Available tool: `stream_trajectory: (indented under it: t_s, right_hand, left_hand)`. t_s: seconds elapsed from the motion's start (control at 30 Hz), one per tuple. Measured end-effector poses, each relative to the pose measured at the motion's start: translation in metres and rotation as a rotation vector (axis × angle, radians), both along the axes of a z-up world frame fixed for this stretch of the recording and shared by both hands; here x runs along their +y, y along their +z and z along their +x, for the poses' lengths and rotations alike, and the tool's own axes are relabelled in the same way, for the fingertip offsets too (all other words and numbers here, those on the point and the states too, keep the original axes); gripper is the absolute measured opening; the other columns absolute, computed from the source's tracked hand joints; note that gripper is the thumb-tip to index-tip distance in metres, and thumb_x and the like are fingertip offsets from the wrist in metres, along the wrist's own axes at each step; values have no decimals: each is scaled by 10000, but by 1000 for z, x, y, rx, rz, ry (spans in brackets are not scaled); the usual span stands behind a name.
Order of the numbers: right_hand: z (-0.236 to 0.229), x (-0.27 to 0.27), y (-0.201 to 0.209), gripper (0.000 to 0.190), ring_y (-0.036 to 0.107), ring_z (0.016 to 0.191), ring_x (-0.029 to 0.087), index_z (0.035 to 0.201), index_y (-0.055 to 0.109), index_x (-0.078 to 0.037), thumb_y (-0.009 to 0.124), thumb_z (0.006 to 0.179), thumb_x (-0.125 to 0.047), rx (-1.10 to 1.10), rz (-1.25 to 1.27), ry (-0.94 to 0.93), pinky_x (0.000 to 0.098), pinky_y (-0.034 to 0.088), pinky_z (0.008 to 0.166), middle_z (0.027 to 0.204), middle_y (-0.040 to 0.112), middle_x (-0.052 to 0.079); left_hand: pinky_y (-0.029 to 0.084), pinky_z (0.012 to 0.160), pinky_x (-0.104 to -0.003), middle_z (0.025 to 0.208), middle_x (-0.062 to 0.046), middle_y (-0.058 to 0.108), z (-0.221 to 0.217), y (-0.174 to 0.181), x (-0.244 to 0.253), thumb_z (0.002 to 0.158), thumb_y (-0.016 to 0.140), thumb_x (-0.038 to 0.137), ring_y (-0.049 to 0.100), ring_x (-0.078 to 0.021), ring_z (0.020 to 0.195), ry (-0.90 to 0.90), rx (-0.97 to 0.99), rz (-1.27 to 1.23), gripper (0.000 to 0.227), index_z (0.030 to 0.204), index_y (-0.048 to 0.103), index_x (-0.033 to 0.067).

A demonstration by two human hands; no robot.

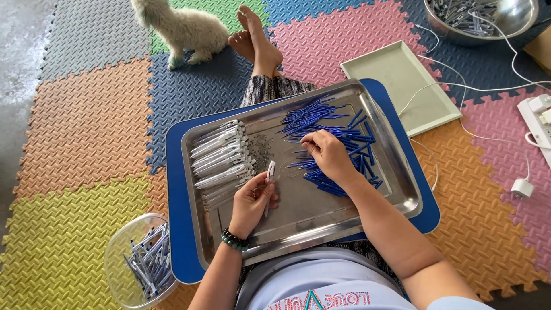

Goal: Manually assembling pens by inserting ink refills into pen barrels.

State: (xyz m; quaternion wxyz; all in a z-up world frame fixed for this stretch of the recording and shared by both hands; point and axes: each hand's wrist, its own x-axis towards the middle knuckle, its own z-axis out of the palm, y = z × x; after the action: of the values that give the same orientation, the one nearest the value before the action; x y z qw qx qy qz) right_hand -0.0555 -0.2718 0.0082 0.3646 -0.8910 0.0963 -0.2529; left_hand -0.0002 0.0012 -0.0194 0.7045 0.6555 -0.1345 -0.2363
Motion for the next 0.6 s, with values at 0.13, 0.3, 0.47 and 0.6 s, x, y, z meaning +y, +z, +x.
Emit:
stream_trajectory:
  t_s: [0.13,0.3,0.47,0.6]
  right_hand:
    - [-4,8,25,200,761,1010,295,1221,854,-105,701,1112,-35,-22,212,155,388,620,917,1077,793,152]
    - [-4,8,23,119,722,994,252,1101,884,-147,779,1078,-94,-96,130,206,370,575,864,1060,818,72]
    - [-3,8,22,152,711,1014,242,1115,899,-150,781,1072,-65,-92,123,239,368,568,893,1071,825,82]
    - [0,5,13,126,699,1056,254,1107,891,-175,778,1087,-123,-109,15,240,389,559,935,1079,799,58]
  left_hand:
    - [761,616,-411,1094,-175,799,0,2,-1,1059,774,83,804,-228,750,12,6,-6,378,1420,740,-23]
    - [763,617,-406,1091,-162,788,-1,4,-1,1069,765,91,805,-222,751,25,5,0,368,1420,741,-18]
    - [760,608,-404,1084,-160,785,-1,3,-1,1070,771,100,800,-220,748,21,-4,10,367,1417,746,-15]
    - [753,567,-374,1059,-144,779,-1,4,1,1070,778,120,787,-206,722,1,-32,40,362,1410,759,-3]
